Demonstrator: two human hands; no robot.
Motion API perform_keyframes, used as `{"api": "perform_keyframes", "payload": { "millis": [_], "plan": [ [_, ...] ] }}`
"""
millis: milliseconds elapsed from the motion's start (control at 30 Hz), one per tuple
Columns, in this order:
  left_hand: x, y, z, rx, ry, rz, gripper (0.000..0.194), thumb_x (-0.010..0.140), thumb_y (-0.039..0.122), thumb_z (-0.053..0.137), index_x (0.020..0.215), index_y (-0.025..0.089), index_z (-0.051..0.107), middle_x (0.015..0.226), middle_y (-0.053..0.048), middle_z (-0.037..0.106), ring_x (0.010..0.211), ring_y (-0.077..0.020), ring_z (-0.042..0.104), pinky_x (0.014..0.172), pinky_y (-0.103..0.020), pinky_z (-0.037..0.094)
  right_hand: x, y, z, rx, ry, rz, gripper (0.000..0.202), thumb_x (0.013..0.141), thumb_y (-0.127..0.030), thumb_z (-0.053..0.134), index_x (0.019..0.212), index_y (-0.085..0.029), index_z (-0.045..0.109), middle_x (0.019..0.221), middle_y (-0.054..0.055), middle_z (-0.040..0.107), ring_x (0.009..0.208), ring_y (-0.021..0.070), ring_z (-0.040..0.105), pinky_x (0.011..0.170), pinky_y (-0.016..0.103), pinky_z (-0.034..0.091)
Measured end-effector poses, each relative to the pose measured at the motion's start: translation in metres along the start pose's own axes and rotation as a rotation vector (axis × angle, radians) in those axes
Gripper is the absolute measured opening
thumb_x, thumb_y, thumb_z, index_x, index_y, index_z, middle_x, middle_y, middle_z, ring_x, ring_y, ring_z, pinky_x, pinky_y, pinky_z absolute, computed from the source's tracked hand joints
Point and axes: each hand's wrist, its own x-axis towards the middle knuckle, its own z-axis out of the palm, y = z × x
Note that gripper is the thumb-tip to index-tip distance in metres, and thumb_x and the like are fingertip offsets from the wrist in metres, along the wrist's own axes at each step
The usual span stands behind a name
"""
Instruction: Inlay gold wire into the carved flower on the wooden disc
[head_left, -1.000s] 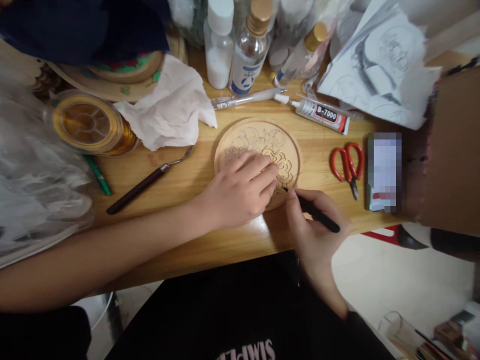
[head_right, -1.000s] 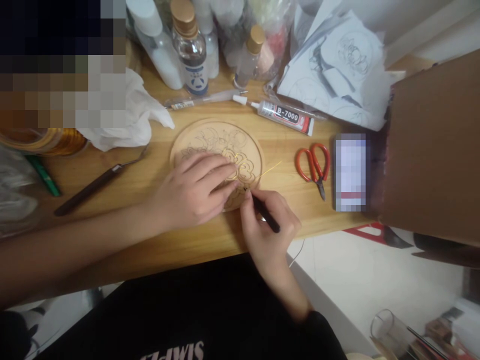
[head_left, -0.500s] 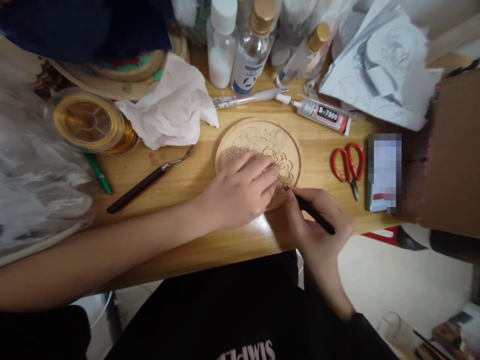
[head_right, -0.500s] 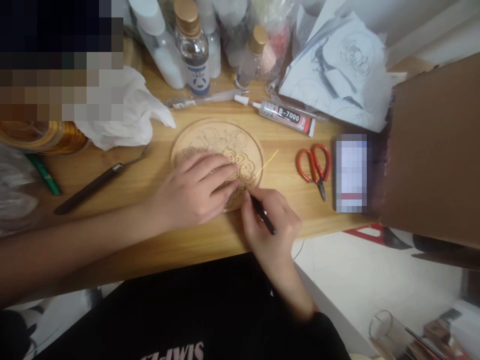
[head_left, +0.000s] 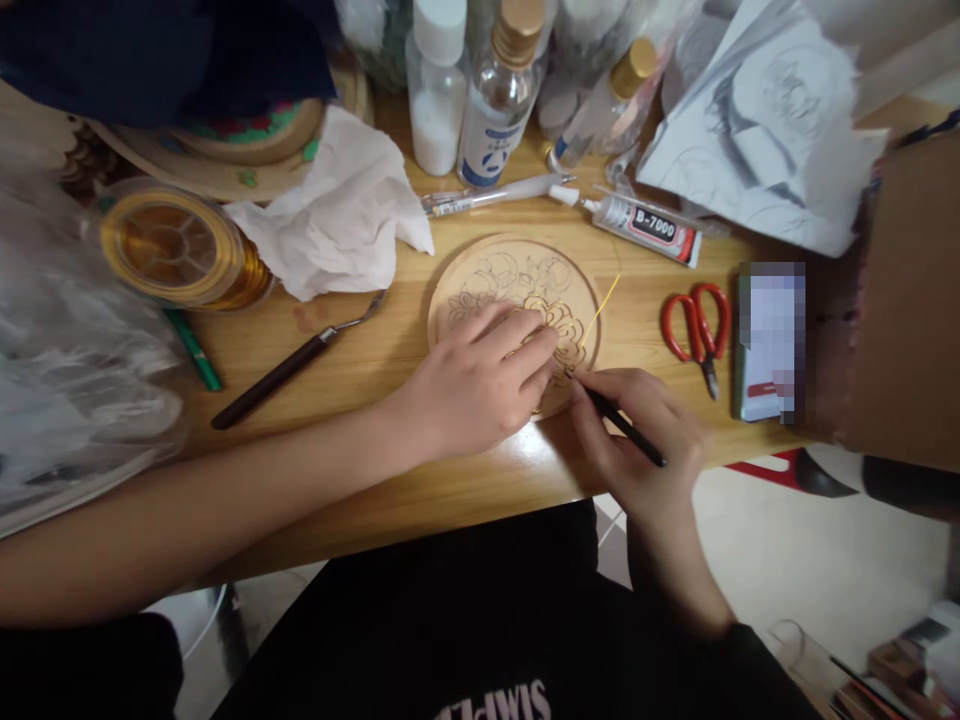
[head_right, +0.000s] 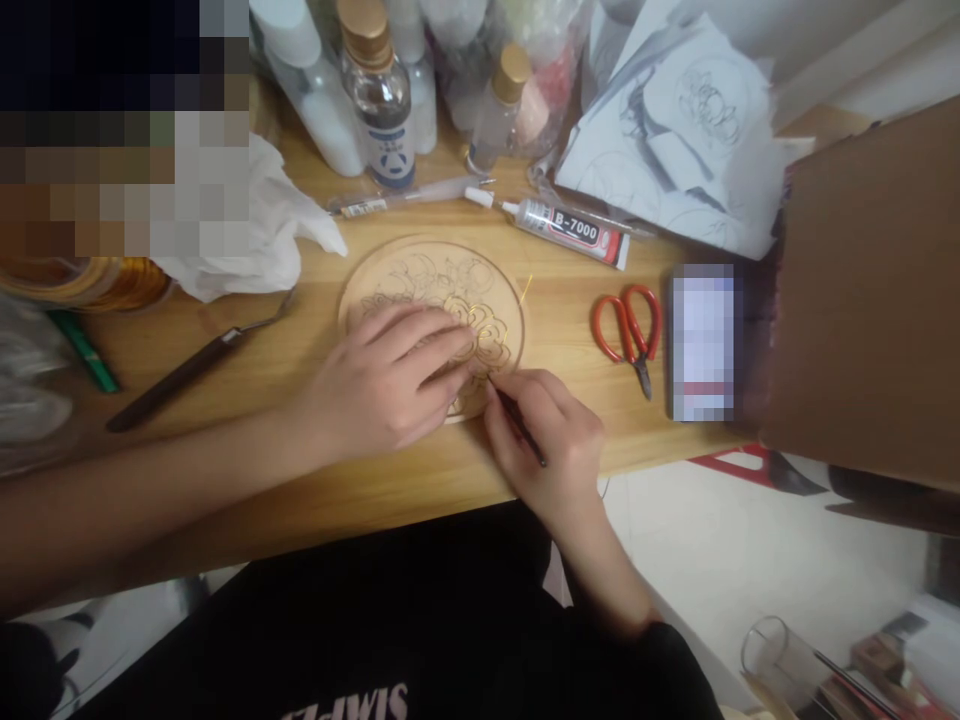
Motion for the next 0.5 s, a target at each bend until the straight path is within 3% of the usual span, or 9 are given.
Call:
{"api": "perform_keyframes", "payload": {
  "millis": [300,500],
  "plan": [
    [0.000,0.000,-0.003,0.105,-0.005,0.048,0.022,0.093,0.017,0.048,0.095,0.009,0.067,0.108,-0.011,0.068,0.105,-0.0261,0.059,0.095,-0.043,0.049,-0.009,-0.012,0.008,0.013,0.157,0.255,0.002,0.081,-0.019,0.067,0.083,-0.019,0.067,0.073,-0.001,0.067,0.064,0.0123,0.060,0.059,0.026,0.050],
    [0.000,0.000,-0.002,0.096,-0.008,0.045,0.021,0.093,0.019,0.049,0.094,0.008,0.067,0.107,-0.011,0.067,0.105,-0.0267,0.059,0.094,-0.043,0.049,-0.011,-0.016,0.019,-0.004,0.190,0.310,0.004,0.083,-0.022,0.066,0.083,-0.019,0.068,0.071,-0.001,0.067,0.061,0.0112,0.060,0.061,0.026,0.052]
  ]
}}
